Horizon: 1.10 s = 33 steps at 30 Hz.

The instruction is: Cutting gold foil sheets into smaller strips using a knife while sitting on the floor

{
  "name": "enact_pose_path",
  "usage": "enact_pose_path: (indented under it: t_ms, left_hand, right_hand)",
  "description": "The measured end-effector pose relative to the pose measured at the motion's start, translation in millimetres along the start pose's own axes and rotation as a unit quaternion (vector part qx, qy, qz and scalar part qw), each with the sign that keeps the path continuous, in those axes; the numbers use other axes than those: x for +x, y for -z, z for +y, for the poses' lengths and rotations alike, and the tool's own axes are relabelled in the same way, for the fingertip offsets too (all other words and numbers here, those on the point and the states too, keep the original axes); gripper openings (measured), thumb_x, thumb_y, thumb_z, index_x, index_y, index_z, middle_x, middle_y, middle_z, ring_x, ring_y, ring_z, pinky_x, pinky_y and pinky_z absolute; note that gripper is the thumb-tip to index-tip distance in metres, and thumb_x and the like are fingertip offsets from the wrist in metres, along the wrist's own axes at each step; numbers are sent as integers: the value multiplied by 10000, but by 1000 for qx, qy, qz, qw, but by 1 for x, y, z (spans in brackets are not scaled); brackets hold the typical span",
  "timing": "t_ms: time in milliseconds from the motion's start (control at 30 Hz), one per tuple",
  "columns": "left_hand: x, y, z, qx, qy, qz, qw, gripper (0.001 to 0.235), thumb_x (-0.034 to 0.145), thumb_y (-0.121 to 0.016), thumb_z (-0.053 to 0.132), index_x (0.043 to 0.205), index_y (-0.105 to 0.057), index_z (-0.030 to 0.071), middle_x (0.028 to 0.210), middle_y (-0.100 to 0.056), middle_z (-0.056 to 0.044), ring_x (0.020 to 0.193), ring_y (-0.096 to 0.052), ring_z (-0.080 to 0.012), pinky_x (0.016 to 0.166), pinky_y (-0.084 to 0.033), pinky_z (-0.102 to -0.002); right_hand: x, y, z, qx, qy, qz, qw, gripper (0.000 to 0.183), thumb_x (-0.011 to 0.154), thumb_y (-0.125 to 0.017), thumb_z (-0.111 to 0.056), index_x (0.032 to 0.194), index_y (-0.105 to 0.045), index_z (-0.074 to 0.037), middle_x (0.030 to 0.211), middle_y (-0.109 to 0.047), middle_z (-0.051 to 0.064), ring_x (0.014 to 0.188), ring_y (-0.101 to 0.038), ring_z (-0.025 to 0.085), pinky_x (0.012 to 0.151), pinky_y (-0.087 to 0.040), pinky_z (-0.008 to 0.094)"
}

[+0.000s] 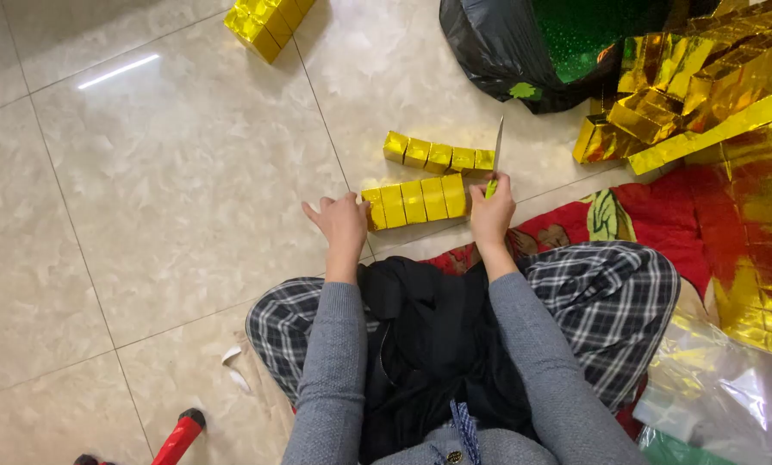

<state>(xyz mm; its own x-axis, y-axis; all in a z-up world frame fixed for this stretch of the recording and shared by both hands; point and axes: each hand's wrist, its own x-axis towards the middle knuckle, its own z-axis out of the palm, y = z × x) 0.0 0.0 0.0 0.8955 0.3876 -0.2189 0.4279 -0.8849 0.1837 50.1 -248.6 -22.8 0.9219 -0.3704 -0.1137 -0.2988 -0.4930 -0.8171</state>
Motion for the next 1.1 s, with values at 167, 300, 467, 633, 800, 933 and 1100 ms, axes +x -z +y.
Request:
enact_pose_path:
  t_ms: [167, 300, 467, 633, 800, 933, 1100]
  left_hand:
    - [21, -51, -14, 15, 35, -48, 998, 256, 871, -671, 439, 998, -757, 233, 843, -731, -70, 1023, -618, -268, 1080, -129, -656]
    - [31, -62, -19, -17, 62, -105, 992, 265, 873, -668, 465, 1029, -750, 267, 901, -734, -81, 1051, -628, -296, 1075, -153, -661]
    - [26, -48, -13, -38, 58, -135, 988, 312, 897, -636, 476, 1052, -744, 228, 959, -736, -117, 1080, -634, -329, 1064, -214, -632]
    - [20, -78, 13, -139, 36, -176, 974, 354, 909, -613, 493, 1071, -734, 202, 964, -734, -126, 1042, -670, -342, 972, -366, -566]
    - [0, -46, 40, -170, -17, -224, 959, 367, 930, -494, 438, 1143, -701, 221, 1028, -723, -104, 1144, -602, -374, 997, -382, -536]
    - [-1, -45, 33, -158, 2, -228, 961, 356, 880, -538, 478, 1084, -720, 249, 1017, -723, -126, 1143, -608, -372, 976, -397, -525]
    - [-1, -54, 30, -192, 24, -225, 955, 329, 879, -558, 508, 1005, -742, 267, 980, -739, -111, 1127, -635, -354, 976, -384, -485]
  right_hand:
    - [4, -16, 20, -27, -9, -25, 999, 321, 809, -712, -100, 1088, -555, -124, 864, -706, 126, 881, -680, 370, 754, -516, 469]
    - [8, -22, 40, -42, 2, -64, 997, 322, 812, -719, -87, 1076, -547, -154, 863, -716, 67, 885, -690, 322, 763, -532, 428]
    - [-6, -10, 26, -56, 112, -4, 992, 217, 876, -640, -40, 1066, -574, -119, 906, -670, 129, 902, -669, 369, 778, -528, 457]
    - [-27, -7, 12, -94, 306, -51, 946, 231, 843, -622, 47, 994, -627, -127, 979, -650, 93, 1035, -633, 327, 908, -477, 441]
    - [-35, -17, 18, -130, 333, -189, 915, 297, 876, -573, 89, 1143, -603, -38, 1273, -576, 189, 1307, -458, 376, 1101, -337, 501]
    - [-62, 0, -7, -152, 288, -191, 926, 301, 899, -625, -106, 1194, -584, -144, 1101, -594, 80, 1146, -566, 312, 976, -454, 435]
    - [-89, -5, -5, -156, 133, -336, 919, 534, 936, -568, -208, 1435, -403, -116, 1156, -631, 262, 1050, -629, 451, 860, -526, 543]
